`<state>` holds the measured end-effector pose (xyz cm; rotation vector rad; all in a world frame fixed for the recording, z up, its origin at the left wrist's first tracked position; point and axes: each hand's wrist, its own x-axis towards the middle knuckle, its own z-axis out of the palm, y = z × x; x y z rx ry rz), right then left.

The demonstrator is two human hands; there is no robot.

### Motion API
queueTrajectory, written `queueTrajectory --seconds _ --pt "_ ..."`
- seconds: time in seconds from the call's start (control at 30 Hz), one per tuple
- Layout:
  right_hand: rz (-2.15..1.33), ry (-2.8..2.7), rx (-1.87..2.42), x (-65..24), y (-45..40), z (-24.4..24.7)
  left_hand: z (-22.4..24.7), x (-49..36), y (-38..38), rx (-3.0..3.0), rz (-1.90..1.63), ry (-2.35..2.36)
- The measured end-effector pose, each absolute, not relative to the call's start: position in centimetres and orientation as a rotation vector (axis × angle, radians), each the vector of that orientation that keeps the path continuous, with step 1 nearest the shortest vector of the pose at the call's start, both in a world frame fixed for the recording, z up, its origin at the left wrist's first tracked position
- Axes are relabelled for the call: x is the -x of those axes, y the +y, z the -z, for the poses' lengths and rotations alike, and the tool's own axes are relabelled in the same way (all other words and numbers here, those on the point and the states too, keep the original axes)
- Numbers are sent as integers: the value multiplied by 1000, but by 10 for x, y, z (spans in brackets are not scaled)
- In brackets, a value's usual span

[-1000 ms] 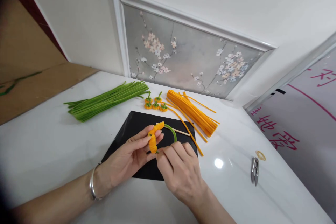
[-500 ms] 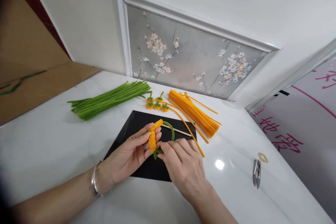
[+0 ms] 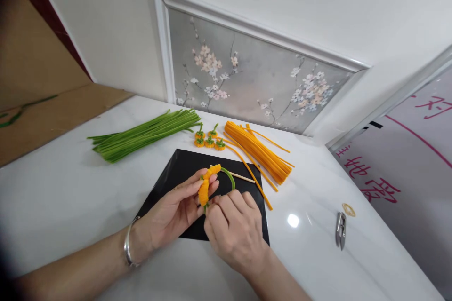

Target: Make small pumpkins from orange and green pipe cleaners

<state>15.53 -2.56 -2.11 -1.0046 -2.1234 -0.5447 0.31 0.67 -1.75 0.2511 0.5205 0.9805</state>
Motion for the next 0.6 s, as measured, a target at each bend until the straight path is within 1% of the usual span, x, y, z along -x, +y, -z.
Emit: queueTrajectory --seconds 0.27,0.47,0.53,0.6 --pt "651 -2120 1055 -146 -26 22 17 -2 8 -224 -993 522" --pt "665 -2099 1073 -138 -25 24 19 -5 6 -217 -951 543" --pt "619 -2105 1070 -137 -25 24 21 -5 5 -238 -928 543" --pt "476 -2140 1066 -141 -25 22 24 -4 6 -293 -928 538"
